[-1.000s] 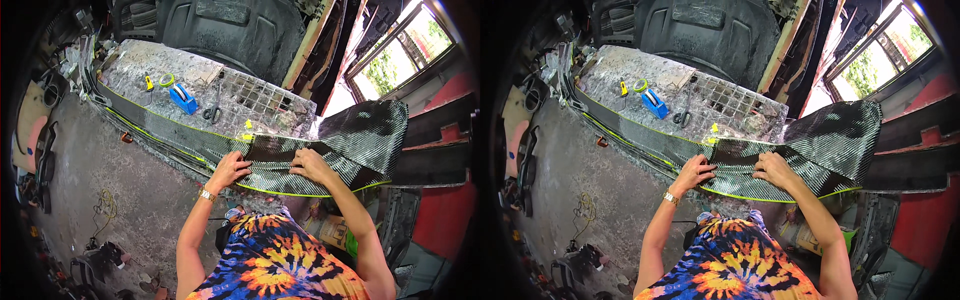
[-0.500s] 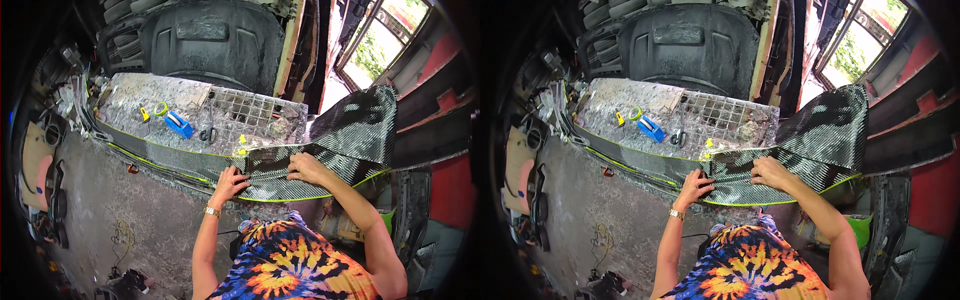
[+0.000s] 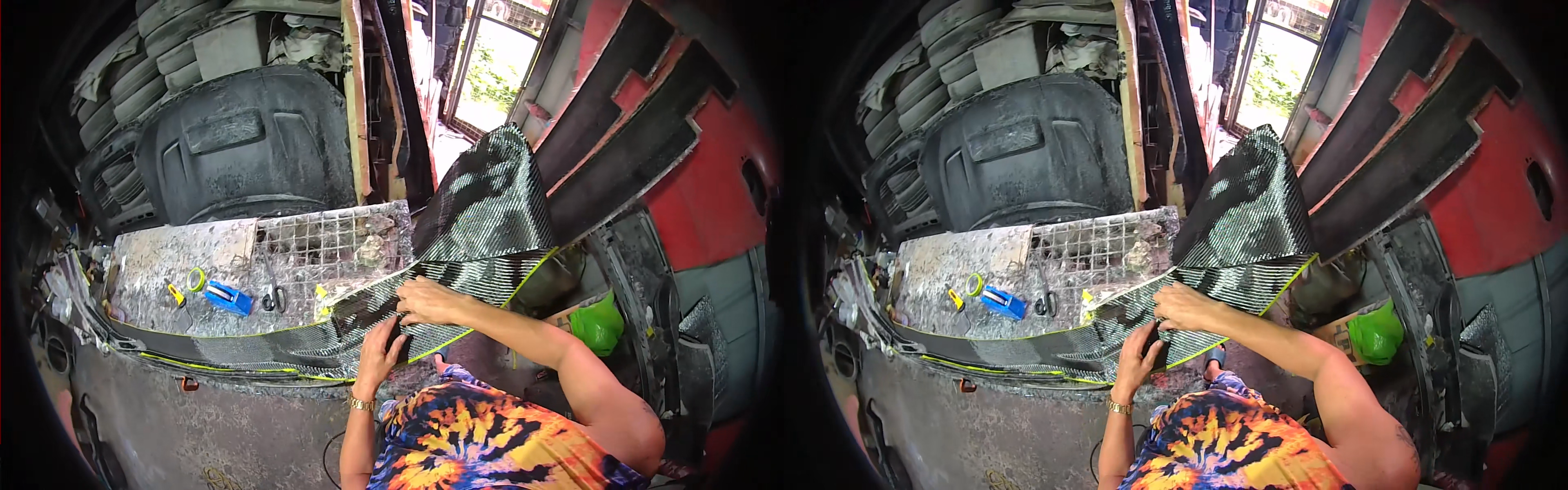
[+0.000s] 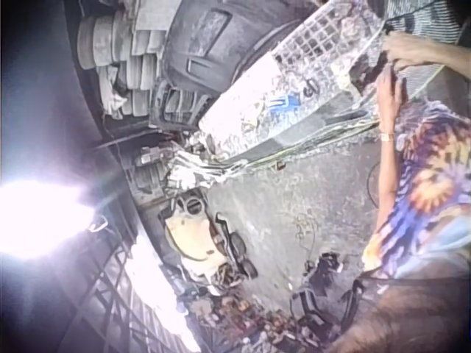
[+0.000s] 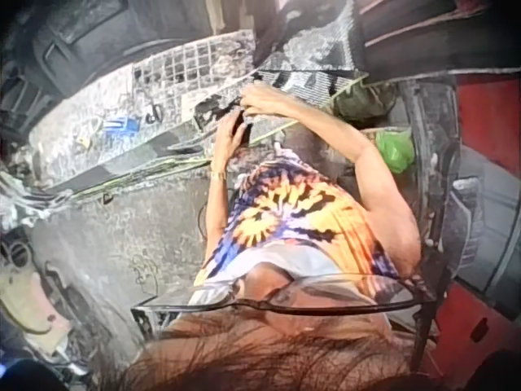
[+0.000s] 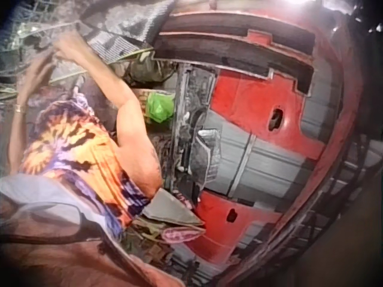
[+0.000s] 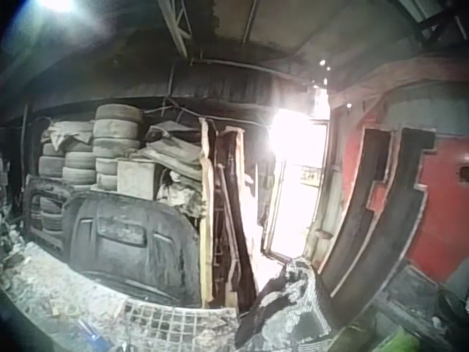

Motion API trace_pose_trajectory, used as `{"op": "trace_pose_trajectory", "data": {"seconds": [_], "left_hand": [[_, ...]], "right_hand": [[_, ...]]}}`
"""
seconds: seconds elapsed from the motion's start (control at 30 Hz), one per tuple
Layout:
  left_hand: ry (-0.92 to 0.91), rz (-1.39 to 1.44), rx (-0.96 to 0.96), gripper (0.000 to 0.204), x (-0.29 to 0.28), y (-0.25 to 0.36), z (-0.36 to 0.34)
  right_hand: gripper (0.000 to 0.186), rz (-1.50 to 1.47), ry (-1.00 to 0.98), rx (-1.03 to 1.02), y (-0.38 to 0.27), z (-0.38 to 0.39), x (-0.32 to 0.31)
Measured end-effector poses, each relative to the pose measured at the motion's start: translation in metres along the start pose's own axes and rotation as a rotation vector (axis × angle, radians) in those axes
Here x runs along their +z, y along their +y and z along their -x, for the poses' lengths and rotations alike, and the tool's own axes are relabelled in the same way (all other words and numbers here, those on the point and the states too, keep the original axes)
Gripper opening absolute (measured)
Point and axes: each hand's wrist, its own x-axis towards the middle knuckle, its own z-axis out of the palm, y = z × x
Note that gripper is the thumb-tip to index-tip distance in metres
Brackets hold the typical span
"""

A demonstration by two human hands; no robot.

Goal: The person positions and smooths a carbon fiber sheet onto a car body component by hand, pressing the material along its contours and edges.

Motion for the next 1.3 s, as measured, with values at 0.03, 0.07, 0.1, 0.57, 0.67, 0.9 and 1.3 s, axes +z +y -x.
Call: {"op": "trace_pose_trajectory", "data": {"seconds": [0.03, 0.07, 0.1, 0.57, 0.67, 0.9, 1.3], "left_hand": [[-0.005, -0.014, 0.016, 0.048, 0.003, 0.001, -0.002], [-0.002, -0.028, 0.031, 0.049, 0.006, 0.003, -0.003], [0.001, -0.022, 0.027, 0.049, 0.007, 0.004, -0.004], [-0.151, 0.078, 0.190, 0.052, 0.040, 0.049, -0.073], [-0.176, 0.105, 0.206, 0.057, 0.048, 0.060, -0.083], [-0.116, 0.088, 0.246, 0.063, 0.062, 0.057, -0.088], [-0.115, 0.097, 0.216, 0.064, 0.066, 0.058, -0.097]], "right_hand": [[0.029, -0.029, 0.154, 0.002, -0.001, 0.012, -0.005], [0.031, -0.052, 0.305, -0.003, -0.007, 0.023, -0.017], [0.035, -0.050, 0.282, 0.038, -0.016, 0.031, -0.041], [0.044, 0.221, 0.916, 0.729, 0.025, 0.147, -0.221], [0.061, 0.059, 0.878, 0.820, 0.057, 0.153, -0.221], [0.076, 0.431, 0.590, 0.557, 0.024, 0.121, -0.193], [0.072, 0.829, 0.112, 0.424, 0.014, 0.114, -0.151]]}}
